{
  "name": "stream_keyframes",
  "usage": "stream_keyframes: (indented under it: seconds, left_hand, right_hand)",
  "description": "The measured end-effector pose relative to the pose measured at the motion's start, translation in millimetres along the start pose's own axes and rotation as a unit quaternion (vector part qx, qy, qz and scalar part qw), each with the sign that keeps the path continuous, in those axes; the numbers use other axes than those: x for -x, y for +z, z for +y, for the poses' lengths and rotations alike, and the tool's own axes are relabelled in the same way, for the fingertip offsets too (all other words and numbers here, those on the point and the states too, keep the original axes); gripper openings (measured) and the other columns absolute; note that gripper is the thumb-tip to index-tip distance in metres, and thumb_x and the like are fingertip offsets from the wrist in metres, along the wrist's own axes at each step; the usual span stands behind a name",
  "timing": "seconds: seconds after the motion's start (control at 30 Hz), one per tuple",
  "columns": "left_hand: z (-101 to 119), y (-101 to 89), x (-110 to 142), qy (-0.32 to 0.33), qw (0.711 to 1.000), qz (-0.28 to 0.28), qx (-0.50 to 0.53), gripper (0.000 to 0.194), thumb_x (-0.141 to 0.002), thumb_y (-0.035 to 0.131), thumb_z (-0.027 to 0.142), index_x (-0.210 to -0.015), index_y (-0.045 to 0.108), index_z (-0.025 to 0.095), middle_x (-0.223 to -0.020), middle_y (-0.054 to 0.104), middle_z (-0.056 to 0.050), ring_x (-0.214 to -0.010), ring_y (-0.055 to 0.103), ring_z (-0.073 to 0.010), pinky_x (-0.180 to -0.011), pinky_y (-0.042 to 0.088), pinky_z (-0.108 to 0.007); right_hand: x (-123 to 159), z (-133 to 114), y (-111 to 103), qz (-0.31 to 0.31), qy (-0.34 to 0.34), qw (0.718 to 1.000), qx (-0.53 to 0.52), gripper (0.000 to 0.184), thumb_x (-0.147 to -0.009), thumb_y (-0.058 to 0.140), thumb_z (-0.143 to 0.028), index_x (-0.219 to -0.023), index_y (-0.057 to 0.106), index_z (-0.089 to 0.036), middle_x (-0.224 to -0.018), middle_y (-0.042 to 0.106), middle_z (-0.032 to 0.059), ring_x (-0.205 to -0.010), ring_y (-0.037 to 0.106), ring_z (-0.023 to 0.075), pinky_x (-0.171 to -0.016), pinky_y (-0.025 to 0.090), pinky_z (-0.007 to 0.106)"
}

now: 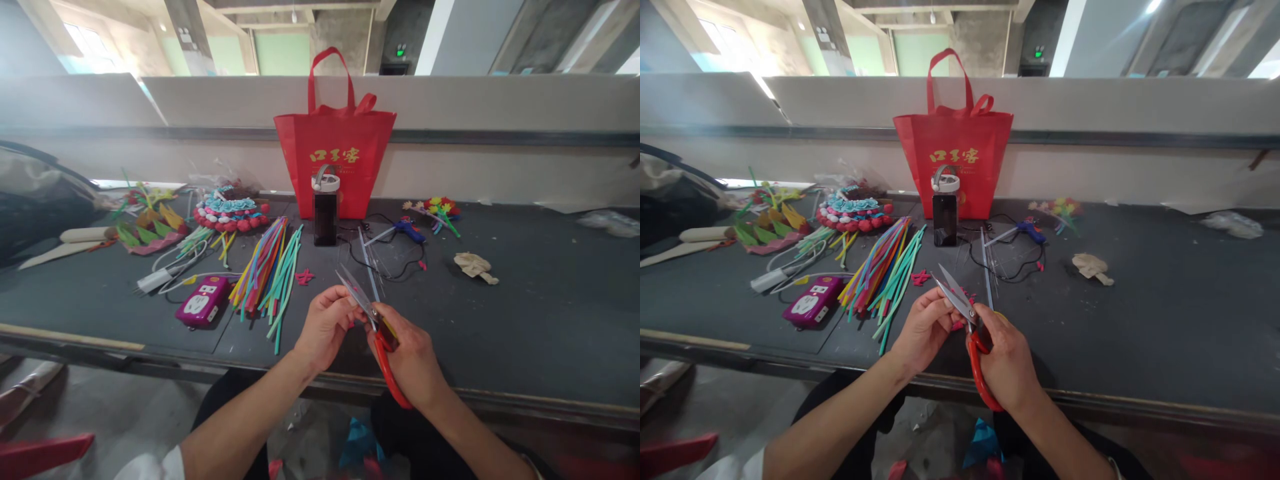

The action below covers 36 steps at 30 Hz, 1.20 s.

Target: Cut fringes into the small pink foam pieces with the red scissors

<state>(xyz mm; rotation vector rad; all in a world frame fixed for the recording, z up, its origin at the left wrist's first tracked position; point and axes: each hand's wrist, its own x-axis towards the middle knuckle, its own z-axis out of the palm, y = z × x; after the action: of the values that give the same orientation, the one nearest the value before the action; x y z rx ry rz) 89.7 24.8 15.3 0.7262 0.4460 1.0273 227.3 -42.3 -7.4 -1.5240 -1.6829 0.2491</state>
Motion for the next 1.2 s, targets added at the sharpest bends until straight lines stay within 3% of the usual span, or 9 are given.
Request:
stream_keyframes:
  seconds: [0.2, 0.37, 0.43, 0.57, 0.83, 1.03, 1.2]
  left_hand:
    - [1.5, 1.2, 1.2, -0.006, 1.0, 0.004, -0.005, 0.013, -0.07, 0.074, 0.021, -0.072, 0.064, 0.014, -0.061, 0.062, 0.0, -0.057, 0.056, -0.0098, -0.063, 0.044, -0.023]
    - [2.4, -2.8, 2.1, -0.007, 0.998, 0.027, -0.047, 0.01, -0.072, 0.074, 0.021, -0.077, 0.067, 0.015, -0.068, 0.063, 0.0, -0.064, 0.055, -0.009, -0.063, 0.041, -0.021]
    - [2.3, -4.4, 2.6, 0.002, 0.998, 0.029, -0.062, 0.009, -0.072, 0.074, 0.021, -0.078, 0.068, 0.017, -0.077, 0.064, 0.0, -0.069, 0.055, -0.0093, -0.064, 0.04, -0.021]
    - [0.5, -5.4, 4.1, 0.01, 0.996, 0.009, -0.083, 0.009, -0.07, 0.076, 0.021, -0.075, 0.069, 0.017, -0.094, 0.061, 0.0, -0.075, 0.054, -0.0099, -0.064, 0.039, -0.022]
    - [-1.9, -7.9, 4.3, 0.021, 0.994, -0.027, -0.1, 0.007, -0.072, 0.075, 0.021, -0.076, 0.071, 0.017, -0.096, 0.06, -0.002, -0.076, 0.054, -0.0111, -0.067, 0.04, -0.025]
    - [-1.5, -5.2, 7.0, 0.015, 0.995, -0.069, -0.068, 0.004, -0.076, 0.071, 0.019, -0.079, 0.072, 0.018, -0.095, 0.057, -0.002, -0.071, 0.057, -0.0115, -0.072, 0.044, -0.029]
    - [-1.8, -3.9, 8.7, 0.018, 0.996, -0.056, -0.074, 0.004, -0.074, 0.073, 0.018, -0.078, 0.071, 0.017, -0.093, 0.059, -0.002, -0.084, 0.057, -0.0134, -0.08, 0.043, -0.026]
  right_hand:
    - [0.4, 0.0, 3.3, 0.011, 0.015, 1.0, -0.012, 0.031, -0.083, 0.055, -0.021, -0.114, 0.061, -0.022, -0.089, 0.072, 0.0014, -0.067, 0.066, 0.0144, -0.067, 0.053, 0.025]
    - [-4.4, -7.6, -0.3, 0.011, 0.105, 0.987, -0.124, 0.026, -0.082, 0.061, -0.029, -0.107, 0.063, -0.022, -0.074, 0.066, -0.0018, -0.059, 0.059, 0.0119, -0.059, 0.05, 0.023]
    - [-7.4, -12.6, -3.5, 0.0, 0.163, 0.961, -0.224, 0.032, -0.08, 0.066, -0.034, -0.109, 0.062, -0.022, -0.068, 0.062, -0.0028, -0.056, 0.056, 0.0113, -0.052, 0.047, 0.022]
    - [-13.0, -20.0, -7.5, -0.025, 0.253, 0.875, -0.412, 0.049, -0.075, 0.071, -0.04, -0.118, 0.056, -0.023, -0.072, 0.064, -0.0015, -0.048, 0.052, 0.0092, -0.038, 0.038, 0.019]
    - [-18.4, -19.4, -4.4, -0.008, 0.275, 0.815, -0.511, 0.056, -0.071, 0.077, -0.036, -0.121, 0.055, -0.023, -0.072, 0.065, -0.001, -0.051, 0.054, 0.0099, -0.039, 0.041, 0.018]
    - [-18.2, -14.3, -1.2, -0.02, 0.271, 0.808, -0.523, 0.055, -0.072, 0.078, -0.032, -0.121, 0.053, -0.024, -0.069, 0.062, -0.0026, -0.052, 0.053, 0.009, -0.041, 0.039, 0.017]
    - [-17.8, -12.8, 1.5, -0.011, 0.258, 0.807, -0.531, 0.056, -0.071, 0.077, -0.03, -0.121, 0.051, -0.026, -0.073, 0.061, -0.0041, -0.052, 0.052, 0.0084, -0.043, 0.041, 0.018]
